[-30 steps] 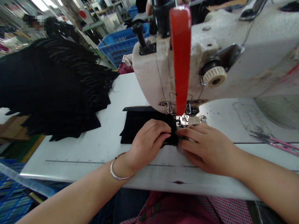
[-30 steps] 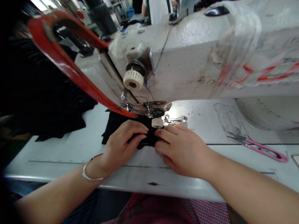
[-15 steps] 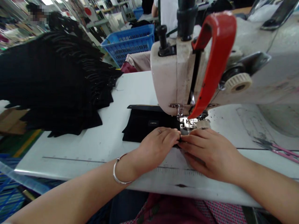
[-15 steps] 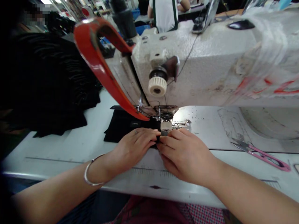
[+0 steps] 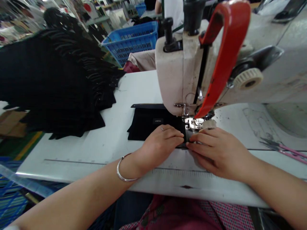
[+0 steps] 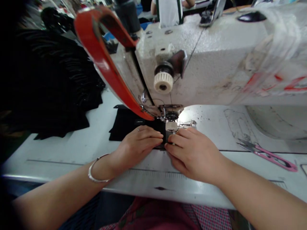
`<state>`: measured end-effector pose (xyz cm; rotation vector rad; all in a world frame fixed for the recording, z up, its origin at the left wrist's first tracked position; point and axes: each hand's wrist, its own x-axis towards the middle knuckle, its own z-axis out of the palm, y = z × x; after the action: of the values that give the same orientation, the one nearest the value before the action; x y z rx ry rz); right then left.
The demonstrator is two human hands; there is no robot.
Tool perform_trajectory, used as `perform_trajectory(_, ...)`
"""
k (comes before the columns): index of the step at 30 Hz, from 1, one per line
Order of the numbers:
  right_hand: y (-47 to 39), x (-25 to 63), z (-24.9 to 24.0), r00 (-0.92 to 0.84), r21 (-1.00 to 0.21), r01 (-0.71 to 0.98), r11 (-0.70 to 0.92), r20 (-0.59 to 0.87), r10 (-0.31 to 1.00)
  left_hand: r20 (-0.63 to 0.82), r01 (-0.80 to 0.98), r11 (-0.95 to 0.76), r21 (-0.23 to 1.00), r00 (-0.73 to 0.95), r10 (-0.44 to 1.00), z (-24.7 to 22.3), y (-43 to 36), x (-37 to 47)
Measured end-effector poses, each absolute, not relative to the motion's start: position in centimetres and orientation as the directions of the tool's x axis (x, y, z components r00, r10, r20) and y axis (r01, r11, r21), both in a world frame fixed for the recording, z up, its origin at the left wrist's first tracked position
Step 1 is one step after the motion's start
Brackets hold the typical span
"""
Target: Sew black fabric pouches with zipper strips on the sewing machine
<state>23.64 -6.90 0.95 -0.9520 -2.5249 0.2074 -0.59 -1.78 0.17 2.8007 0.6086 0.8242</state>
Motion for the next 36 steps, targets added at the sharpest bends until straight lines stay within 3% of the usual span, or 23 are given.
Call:
perform_trajectory(8,-6.6,24.1,1.0,-0.652,-0.312,0.594,0.742,0.354,0.671,0.457,0.341,-0.900,0.270,0.778,0.432,0.2,-1.7,-0.4)
perform_trajectory(23,-6.8,23.1,0.6,-0.616,-0.289,0.627,0.723,0.384,0.688,0.358,0.285,-0.952,0.107,0.882,0.304,0.7,-0.9,-1.4)
perform_trajectory(30,-6.3,23.0,0.0,-0.552,-0.266,0.709,0.653,0.366,0.749,0.390,0.250,-0.964,0.095,0.881,0.267,0.4,1.3,-0.8)
perform_trajectory(36,-5.4,22.8,-0.2,-0.544,-0.242,0.753,0.612,0.295,0.786,0.452,0.307,-0.947,0.099,0.833,0.317,0.1,2.4,-0.2)
